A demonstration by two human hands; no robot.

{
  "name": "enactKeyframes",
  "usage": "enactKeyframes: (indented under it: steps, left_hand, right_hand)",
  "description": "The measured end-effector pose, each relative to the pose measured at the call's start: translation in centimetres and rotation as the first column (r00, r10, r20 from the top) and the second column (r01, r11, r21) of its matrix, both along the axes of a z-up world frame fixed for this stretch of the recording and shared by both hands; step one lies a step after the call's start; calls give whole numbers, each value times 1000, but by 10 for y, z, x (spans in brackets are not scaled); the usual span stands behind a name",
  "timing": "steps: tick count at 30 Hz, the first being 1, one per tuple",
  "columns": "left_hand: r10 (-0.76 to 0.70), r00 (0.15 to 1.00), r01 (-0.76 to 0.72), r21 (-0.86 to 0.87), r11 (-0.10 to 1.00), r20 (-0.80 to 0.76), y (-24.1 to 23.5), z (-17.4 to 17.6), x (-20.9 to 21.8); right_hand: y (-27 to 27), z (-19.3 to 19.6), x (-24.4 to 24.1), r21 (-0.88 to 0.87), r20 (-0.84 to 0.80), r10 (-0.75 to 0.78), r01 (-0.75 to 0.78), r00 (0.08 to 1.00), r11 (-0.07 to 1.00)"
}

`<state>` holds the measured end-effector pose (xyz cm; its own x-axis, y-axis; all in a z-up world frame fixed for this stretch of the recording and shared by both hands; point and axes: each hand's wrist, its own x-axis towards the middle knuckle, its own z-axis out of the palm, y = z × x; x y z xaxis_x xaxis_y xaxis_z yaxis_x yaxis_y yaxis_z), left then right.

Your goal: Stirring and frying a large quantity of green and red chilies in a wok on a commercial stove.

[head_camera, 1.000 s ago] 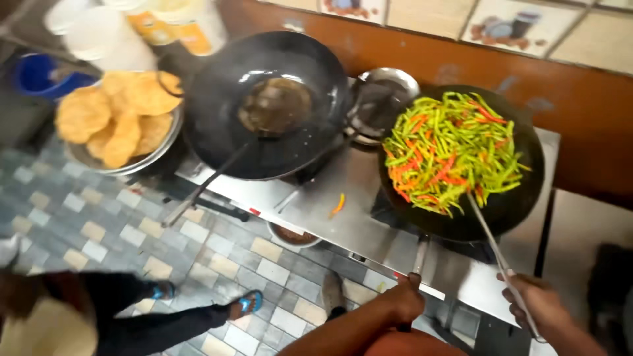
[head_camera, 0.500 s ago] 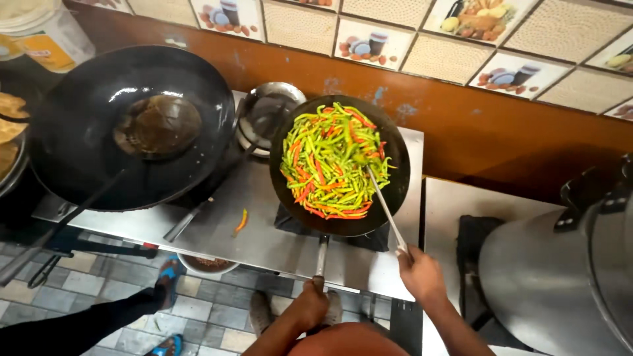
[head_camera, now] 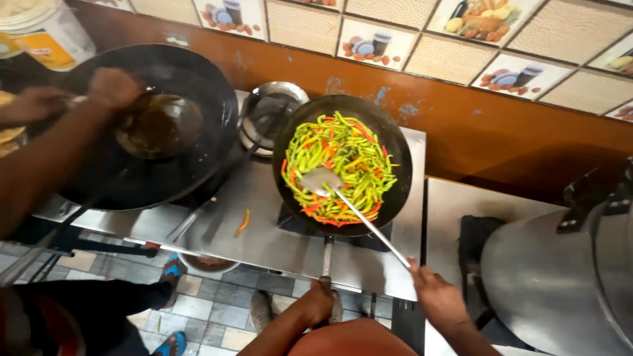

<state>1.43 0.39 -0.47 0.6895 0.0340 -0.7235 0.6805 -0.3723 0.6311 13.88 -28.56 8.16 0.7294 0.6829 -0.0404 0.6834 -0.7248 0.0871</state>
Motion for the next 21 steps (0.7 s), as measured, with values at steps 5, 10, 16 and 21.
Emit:
enactKeyframes:
  steps: [5, 10, 16, 21]
  left_hand:
    - [-93, 992, 97, -48, 994, 83, 8, -95, -17]
    - [-176, 974, 187, -61, 980, 143, 20, 57, 4]
    - [-232, 968, 233, -6, 972, 95, 20, 23, 2]
    - [-312, 940, 316, -8, 949, 140, 31, 57, 12]
  right_hand:
    - [-25, 20, 30, -438, -228, -383, 257, 895, 862]
    - [-179, -110, 126, 298, -272, -36, 120, 962, 947]
    - [-255, -114, 155, 204, -336, -207, 286, 919, 936]
    - [-263, -76, 150, 123, -353, -358, 422, 864, 898]
